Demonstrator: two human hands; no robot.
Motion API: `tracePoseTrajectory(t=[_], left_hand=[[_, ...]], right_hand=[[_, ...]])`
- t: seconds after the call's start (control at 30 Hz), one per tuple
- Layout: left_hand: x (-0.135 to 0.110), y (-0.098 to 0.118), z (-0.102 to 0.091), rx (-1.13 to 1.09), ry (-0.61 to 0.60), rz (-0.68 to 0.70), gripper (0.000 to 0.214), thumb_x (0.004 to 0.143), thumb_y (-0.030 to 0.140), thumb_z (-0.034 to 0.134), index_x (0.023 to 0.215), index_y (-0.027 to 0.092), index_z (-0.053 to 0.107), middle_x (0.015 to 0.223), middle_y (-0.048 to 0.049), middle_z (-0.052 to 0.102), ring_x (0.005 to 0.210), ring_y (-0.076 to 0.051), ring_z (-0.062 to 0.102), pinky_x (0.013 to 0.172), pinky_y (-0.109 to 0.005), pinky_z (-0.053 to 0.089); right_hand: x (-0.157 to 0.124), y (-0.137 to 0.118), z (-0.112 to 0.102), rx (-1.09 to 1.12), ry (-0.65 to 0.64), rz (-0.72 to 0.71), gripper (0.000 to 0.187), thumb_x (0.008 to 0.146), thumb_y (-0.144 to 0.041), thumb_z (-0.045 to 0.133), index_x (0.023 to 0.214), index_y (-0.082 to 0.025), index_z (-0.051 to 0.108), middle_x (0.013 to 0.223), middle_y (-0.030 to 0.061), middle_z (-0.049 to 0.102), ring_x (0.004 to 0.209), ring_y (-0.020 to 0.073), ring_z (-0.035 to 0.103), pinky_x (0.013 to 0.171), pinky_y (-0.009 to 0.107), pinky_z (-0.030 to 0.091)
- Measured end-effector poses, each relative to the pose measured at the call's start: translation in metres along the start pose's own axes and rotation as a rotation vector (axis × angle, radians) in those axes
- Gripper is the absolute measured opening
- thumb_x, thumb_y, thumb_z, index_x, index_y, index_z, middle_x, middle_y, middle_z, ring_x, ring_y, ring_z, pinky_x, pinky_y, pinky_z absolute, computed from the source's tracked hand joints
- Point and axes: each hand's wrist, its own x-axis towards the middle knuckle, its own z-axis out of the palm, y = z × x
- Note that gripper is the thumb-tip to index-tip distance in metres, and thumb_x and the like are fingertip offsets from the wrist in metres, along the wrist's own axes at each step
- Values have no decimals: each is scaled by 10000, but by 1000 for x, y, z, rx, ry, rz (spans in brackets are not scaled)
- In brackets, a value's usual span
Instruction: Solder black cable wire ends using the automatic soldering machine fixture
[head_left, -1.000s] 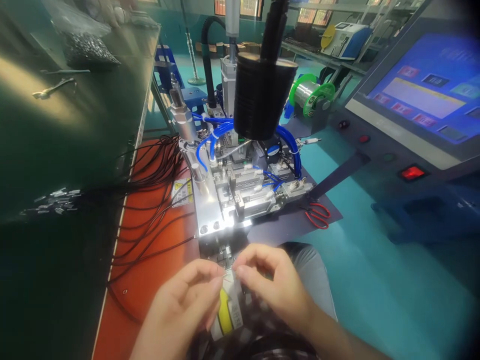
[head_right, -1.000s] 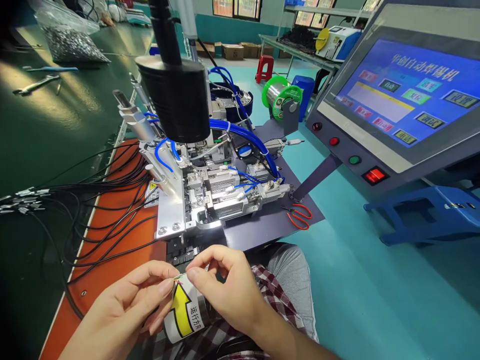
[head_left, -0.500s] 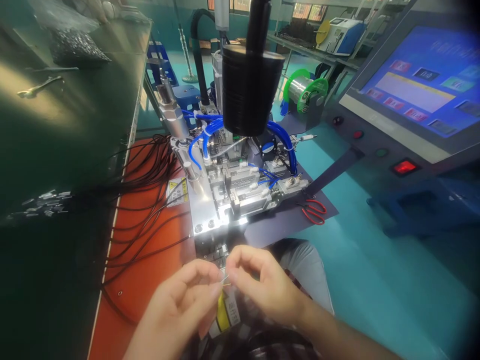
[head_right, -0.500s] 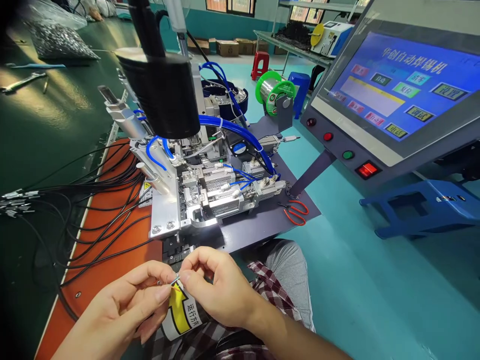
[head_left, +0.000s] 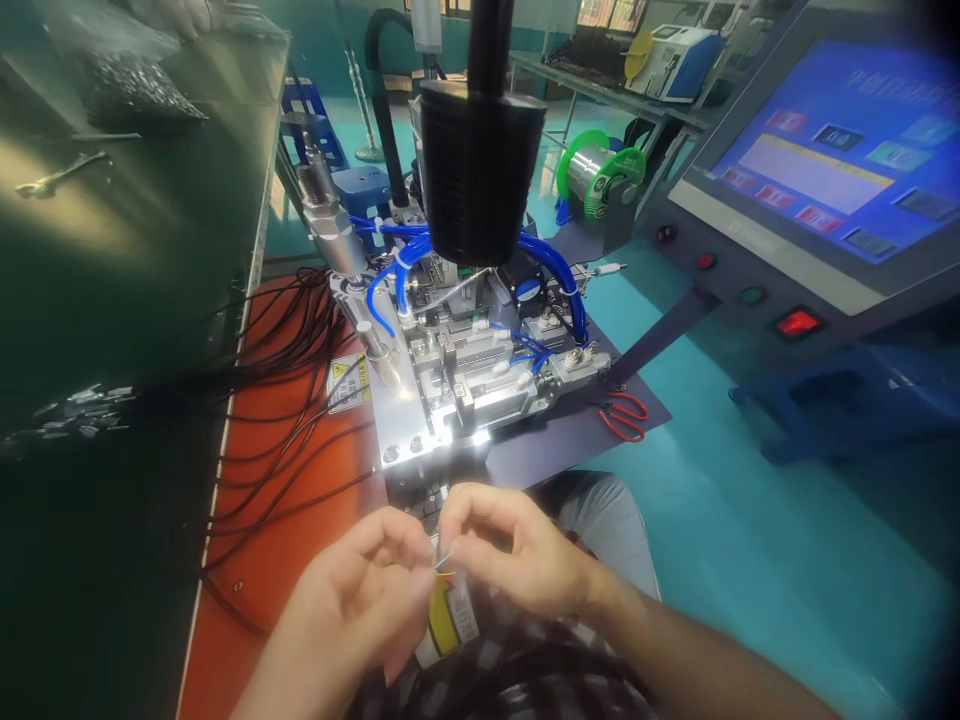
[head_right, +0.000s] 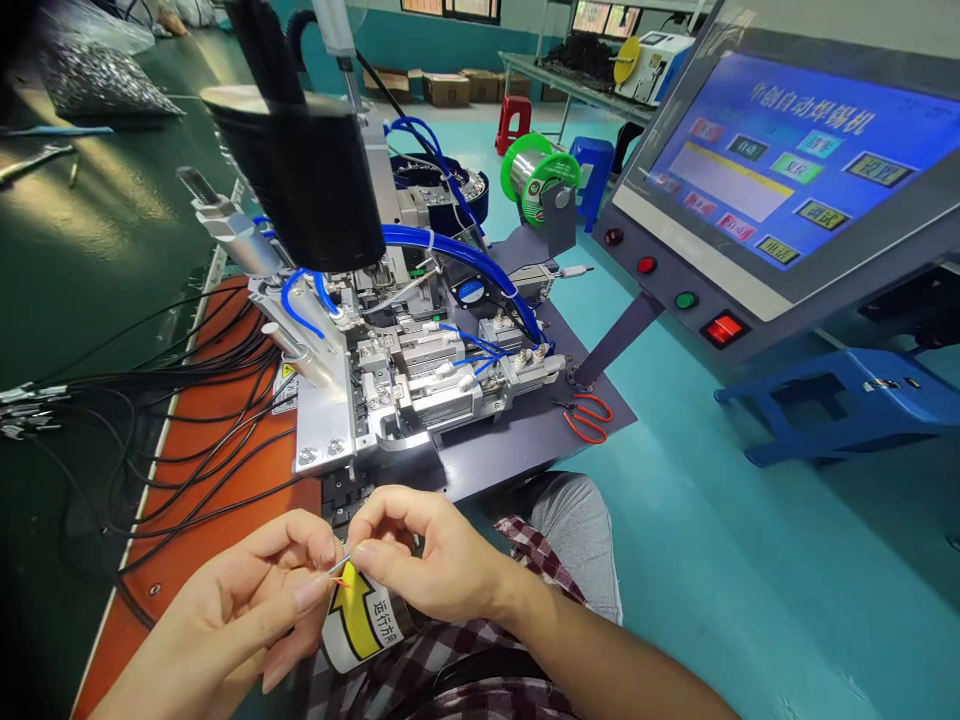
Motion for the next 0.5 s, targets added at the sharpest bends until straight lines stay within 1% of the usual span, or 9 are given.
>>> tracePoseTrajectory(t=[0.1,0.17,0.23,0.3,0.37,0.43,0.5], left_hand=[[2,-3,-5,6,-74,13,466,700,618,790,788,210,583,419,94,405,449,-75,318,526,-221,247],[3,-5,-7,-9,-65,22,461,699,611,798,791,213,584,421,94,415,451,-75,324,531,-220,251],[4,-5,-7,-22,-49,35,440,709,588,803,797,217,583,421,99,413,452,-71,322,536,-218,253],[4,-6,-6,-14,-95,33,429,718,572,804,803,222,571,428,104,411,433,-64,305,518,-215,238],[4,-6,-5,4,-121,20,447,711,586,803,805,222,560,430,110,406,417,-55,277,504,-215,216],[3,-4,-4,30,-93,5,487,681,623,804,802,211,574,420,109,403,415,-52,262,506,-217,210],[1,-2,-2,56,-31,1,515,652,646,808,800,196,606,419,102,407,431,-59,278,513,-218,223]], right_hand=[[-2,0,5,112,15,93,336,855,-508,668,792,-197,559,701,-35,491,631,117,433,617,266,378],[-2,-3,8,137,23,144,364,830,-535,684,787,-198,553,686,-38,475,628,115,425,590,256,363],[-2,-7,9,138,24,167,344,830,-512,683,784,-199,548,677,-39,467,623,112,413,560,244,339],[0,-11,8,119,32,160,298,842,-459,671,779,-200,541,668,-42,462,610,106,398,534,234,317],[1,-13,5,87,40,121,251,854,-401,654,772,-199,529,656,-47,454,591,100,382,516,227,305],[1,-15,0,48,45,87,215,861,-354,637,769,-199,520,645,-54,440,573,95,364,504,225,295],[-1,-17,-4,15,71,81,193,868,-329,629,773,-199,523,632,-61,423,557,92,346,494,227,281]])
